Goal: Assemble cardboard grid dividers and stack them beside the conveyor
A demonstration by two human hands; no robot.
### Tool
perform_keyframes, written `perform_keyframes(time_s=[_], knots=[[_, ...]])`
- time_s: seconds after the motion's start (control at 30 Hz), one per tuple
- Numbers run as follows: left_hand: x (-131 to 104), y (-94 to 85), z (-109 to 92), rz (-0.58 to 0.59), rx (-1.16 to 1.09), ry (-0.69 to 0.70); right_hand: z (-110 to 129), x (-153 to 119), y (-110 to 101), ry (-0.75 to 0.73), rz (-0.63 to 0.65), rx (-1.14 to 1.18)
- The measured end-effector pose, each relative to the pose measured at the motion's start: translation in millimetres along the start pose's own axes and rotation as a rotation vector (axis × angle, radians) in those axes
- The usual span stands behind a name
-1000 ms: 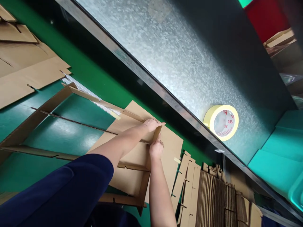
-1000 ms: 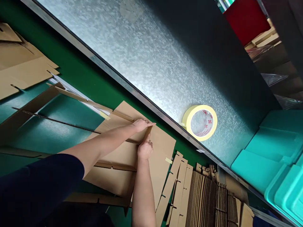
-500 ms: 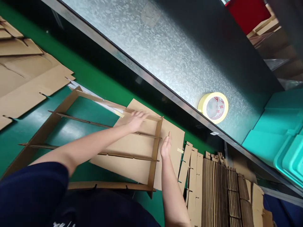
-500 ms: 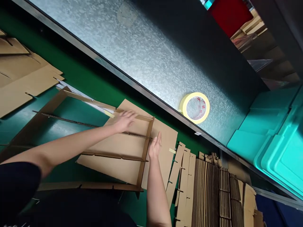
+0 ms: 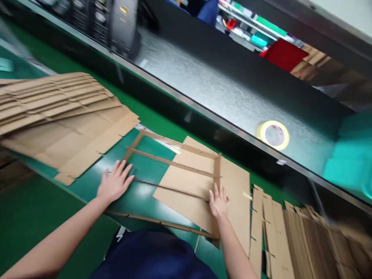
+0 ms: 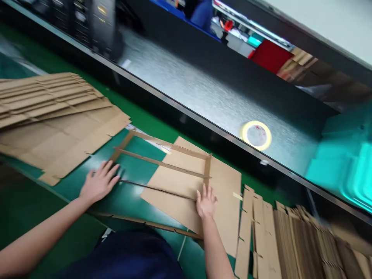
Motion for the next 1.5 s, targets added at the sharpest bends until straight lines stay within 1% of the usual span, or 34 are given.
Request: perform_keyframes(time_s=[0.03, 0.1, 0.13, 0.17, 0.23, 0.3, 0.37, 0.43, 0.47, 0.5, 0.57, 0.6, 0.67, 0.73, 0.77, 0.83, 0.9, 0.97, 1.03, 1.1, 1.17, 1.23, 1.27, 1.3, 1.33, 1.37, 1.4, 1.43, 1.47, 1.5], knots=[[1, -2.4, 1, -0.008, -0.006, -0.004, -3, -5, -4, 0.018, -0.045, 0.01], [1, -12.5, 8, -0.061, -0.026, -0.025, -9, -20, -17, 0.035, -0.254, 0.023], [-2, -16.8, 13, -0.086, -0.033, -0.037, -8, -28, -17, 0.01, -0.319, 0.029], [-6, -19.0, 18, -0.098, -0.036, -0.037, -8, -36, -12, -0.015, -0.349, 0.038], [-16, -17.1, 22, -0.083, -0.036, -0.021, -7, -49, 3, -0.053, -0.353, 0.061], [-25, -12.0, 22, -0.05, -0.043, -0.002, -8, -56, 15, -0.061, -0.343, 0.09], [-30, -11.3, 23, -0.044, -0.073, 0.002, -10, -58, 19, -0.073, -0.352, 0.124], [-29, -17.7, 28, -0.079, -0.123, -0.015, -12, -60, 14, -0.081, -0.388, 0.169], [-28, -23.3, 36, -0.114, -0.148, -0.047, -14, -62, 9, -0.077, -0.417, 0.199], [-25, -29.4, 49, -0.157, -0.166, -0.104, -15, -65, 4, -0.064, -0.45, 0.232], [-21, -38.2, 85, -0.222, -0.173, -0.271, -14, -76, -7, -0.032, -0.511, 0.292], [-18, -39.0, 106, -0.228, -0.16, -0.36, -11, -81, -12, -0.03, -0.53, 0.312], [-12, -32.6, 144, -0.173, -0.113, -0.504, 5, -91, -20, -0.07, -0.549, 0.322], [-6, -21.6, 173, -0.099, -0.077, -0.58, 27, -98, -29, -0.142, -0.559, 0.304], [-3, -16.6, 183, -0.076, -0.071, -0.597, 38, -100, -35, -0.177, -0.566, 0.293], [0, -11.3, 194, -0.068, -0.08, -0.603, 59, -101, -47, -0.24, -0.59, 0.274], [-2, -18.0, 197, -0.135, -0.095, -0.572, 79, -101, -63, -0.302, -0.627, 0.259], [-8, -38.7, 193, -0.268, -0.107, -0.493, 97, -101, -79, -0.348, -0.664, 0.25], [-21, -69.3, 183, -0.423, -0.117, -0.369, 114, -103, -97, -0.369, -0.684, 0.253], [-36, -99.9, 166, -0.52, -0.122, -0.209, 135, -108, -119, -0.403, -0.689, 0.26], [-49, -124.4, 140, -0.542, -0.127, -0.011, 157, -115, -146, -0.462, -0.701, 0.246], [-58, -138.2, 104, -0.482, -0.139, 0.219, 173, -120, -177, -0.502, -0.727, 0.2], [-62, -141.3, 83, -0.436, -0.149, 0.335, 178, -120, -189, -0.525, -0.702, 0.17], [-66, -142.5, 62, -0.388, -0.16, 0.446, 182, -117, -197, -0.563, -0.632, 0.14], [-69, -143.0, 40, -0.35, -0.174, 0.546, 183, -114, -200, -0.614, -0.525, 0.118], [-73, -143.3, 20, -0.326, -0.19, 0.63, 181, -112, -198, -0.661, -0.388, 0.108], [-75, -143.6, 2, -0.317, -0.206, 0.691, 175, -112, -191, -0.697, -0.231, 0.11], [-75, -143.7, -13, -0.323, -0.22, 0.718, 164, -113, -182, -0.708, -0.079, 0.126], [-73, -143.1, -25, -0.339, -0.229, 0.708, 149, -116, -172, -0.684, 0.047, 0.155], [-68, -140.6, -34, -0.351, -0.232, 0.662, 130, -118, -162, -0.627, 0.138, 0.199]])
Point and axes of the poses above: each hand's wrist, its own x-axis towards the middle knuckle, its own y-axis out of the palm, z = x × y, the point moved 9 cm from there along x, towards the middle knuckle
